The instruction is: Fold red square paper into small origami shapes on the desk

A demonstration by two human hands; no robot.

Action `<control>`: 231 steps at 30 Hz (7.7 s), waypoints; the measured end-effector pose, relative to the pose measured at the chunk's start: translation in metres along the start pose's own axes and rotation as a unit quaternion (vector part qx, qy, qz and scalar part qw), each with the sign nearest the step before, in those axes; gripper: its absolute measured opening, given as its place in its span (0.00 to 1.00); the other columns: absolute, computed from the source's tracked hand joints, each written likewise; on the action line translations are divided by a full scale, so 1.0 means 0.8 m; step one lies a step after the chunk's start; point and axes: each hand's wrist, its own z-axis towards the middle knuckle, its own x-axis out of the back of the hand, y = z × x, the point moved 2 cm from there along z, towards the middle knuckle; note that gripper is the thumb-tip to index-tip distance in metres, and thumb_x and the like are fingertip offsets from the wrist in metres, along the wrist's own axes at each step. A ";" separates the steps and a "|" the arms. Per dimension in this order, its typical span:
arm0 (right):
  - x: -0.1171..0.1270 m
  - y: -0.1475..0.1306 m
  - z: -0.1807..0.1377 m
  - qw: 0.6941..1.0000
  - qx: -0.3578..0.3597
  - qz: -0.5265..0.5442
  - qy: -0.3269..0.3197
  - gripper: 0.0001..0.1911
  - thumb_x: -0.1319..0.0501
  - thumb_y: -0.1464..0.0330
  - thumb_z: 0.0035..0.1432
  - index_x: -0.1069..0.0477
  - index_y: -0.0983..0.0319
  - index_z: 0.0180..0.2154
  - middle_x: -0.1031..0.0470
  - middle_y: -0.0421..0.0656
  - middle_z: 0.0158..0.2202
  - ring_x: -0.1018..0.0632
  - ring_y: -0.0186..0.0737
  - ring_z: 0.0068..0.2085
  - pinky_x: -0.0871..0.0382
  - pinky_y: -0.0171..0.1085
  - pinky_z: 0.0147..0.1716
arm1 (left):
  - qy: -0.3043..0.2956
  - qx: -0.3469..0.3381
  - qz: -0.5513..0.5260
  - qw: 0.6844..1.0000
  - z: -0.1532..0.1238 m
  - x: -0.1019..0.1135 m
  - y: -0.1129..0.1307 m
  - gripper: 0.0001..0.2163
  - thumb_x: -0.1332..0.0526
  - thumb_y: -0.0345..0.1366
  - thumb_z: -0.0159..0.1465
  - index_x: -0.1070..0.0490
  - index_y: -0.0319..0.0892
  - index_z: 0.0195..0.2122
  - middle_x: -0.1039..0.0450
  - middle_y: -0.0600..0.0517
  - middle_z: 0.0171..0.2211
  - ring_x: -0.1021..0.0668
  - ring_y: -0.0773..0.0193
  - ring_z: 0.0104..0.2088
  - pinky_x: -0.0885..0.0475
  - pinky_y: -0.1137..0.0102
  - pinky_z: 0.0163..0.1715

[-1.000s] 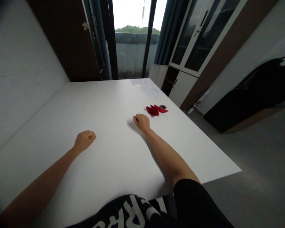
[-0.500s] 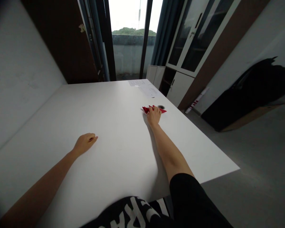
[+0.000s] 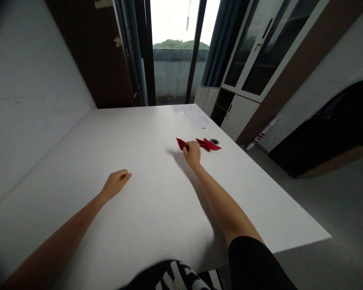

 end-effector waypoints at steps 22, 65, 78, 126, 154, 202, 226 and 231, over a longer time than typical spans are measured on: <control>-0.075 -0.211 -0.154 0.907 0.023 0.331 -0.261 0.07 0.43 0.62 0.65 0.32 0.58 0.37 0.26 0.40 0.33 0.28 0.36 0.31 0.35 0.35 0.31 | 0.106 0.047 -0.262 0.958 -0.016 -0.017 0.045 0.13 0.43 0.36 0.68 0.29 0.45 0.52 0.22 0.49 0.49 0.20 0.59 0.47 0.26 0.64 0.49; -0.065 -0.196 -0.132 0.893 -0.035 0.409 -0.187 0.20 0.43 0.48 0.65 0.32 0.58 0.33 0.32 0.39 0.29 0.30 0.38 0.31 0.35 0.38 0.33 | -0.008 0.141 -0.568 0.811 -0.007 -0.011 0.029 0.20 0.30 0.39 0.55 0.31 0.41 0.47 0.26 0.46 0.44 0.23 0.60 0.41 0.26 0.65 0.42; -0.077 -0.185 -0.127 0.837 -0.129 0.499 -0.187 0.19 0.40 0.49 0.63 0.34 0.58 0.31 0.27 0.40 0.28 0.27 0.37 0.31 0.31 0.38 0.34 | 0.008 0.143 -0.593 0.793 -0.002 -0.016 0.005 0.22 0.32 0.45 0.60 0.27 0.43 0.53 0.23 0.44 0.51 0.22 0.60 0.45 0.27 0.67 0.40; -0.041 -0.199 -0.117 0.928 0.137 0.313 -0.148 0.23 0.37 0.58 0.64 0.35 0.55 0.58 0.30 0.50 0.59 0.28 0.49 0.57 0.29 0.51 0.54 | 0.170 -0.145 0.209 0.952 -0.015 0.023 0.038 0.07 0.43 0.30 0.65 0.26 0.44 0.39 0.20 0.49 0.42 0.21 0.56 0.43 0.51 0.48 0.69; -0.044 -0.196 -0.116 0.919 0.212 0.212 -0.256 0.14 0.44 0.72 0.61 0.30 0.58 0.48 0.25 0.44 0.41 0.27 0.40 0.38 0.32 0.39 0.39 | 0.183 -0.106 0.247 0.946 -0.013 0.034 0.026 0.06 0.40 0.32 0.67 0.24 0.46 0.41 0.23 0.46 0.41 0.27 0.51 0.50 0.44 0.47 0.65; -0.040 -0.193 -0.104 0.844 0.082 0.407 -0.338 0.18 0.41 0.66 0.61 0.39 0.56 0.53 0.28 0.43 0.46 0.26 0.37 0.38 0.27 0.37 0.35 | 0.192 0.105 -0.350 0.911 0.005 0.049 -0.008 0.11 0.35 0.45 0.61 0.26 0.42 0.37 0.23 0.53 0.31 0.24 0.65 0.30 0.29 0.72 0.31; -0.039 -0.203 -0.108 0.781 -0.082 0.446 -0.430 0.15 0.33 0.57 0.56 0.33 0.59 0.33 0.29 0.35 0.27 0.29 0.33 0.26 0.37 0.32 0.24 | 0.000 0.162 -0.568 0.807 0.001 0.052 0.012 0.21 0.28 0.51 0.55 0.25 0.41 0.42 0.20 0.48 0.35 0.18 0.59 0.34 0.22 0.66 0.36; -0.044 -0.203 -0.110 0.770 -0.157 0.505 -0.357 0.18 0.30 0.59 0.52 0.38 0.58 0.31 0.33 0.33 0.26 0.32 0.33 0.26 0.39 0.33 0.25 | -0.018 0.173 -0.632 0.755 -0.006 0.020 0.022 0.25 0.25 0.37 0.52 0.26 0.39 0.50 0.20 0.42 0.48 0.20 0.48 0.51 0.27 0.55 0.56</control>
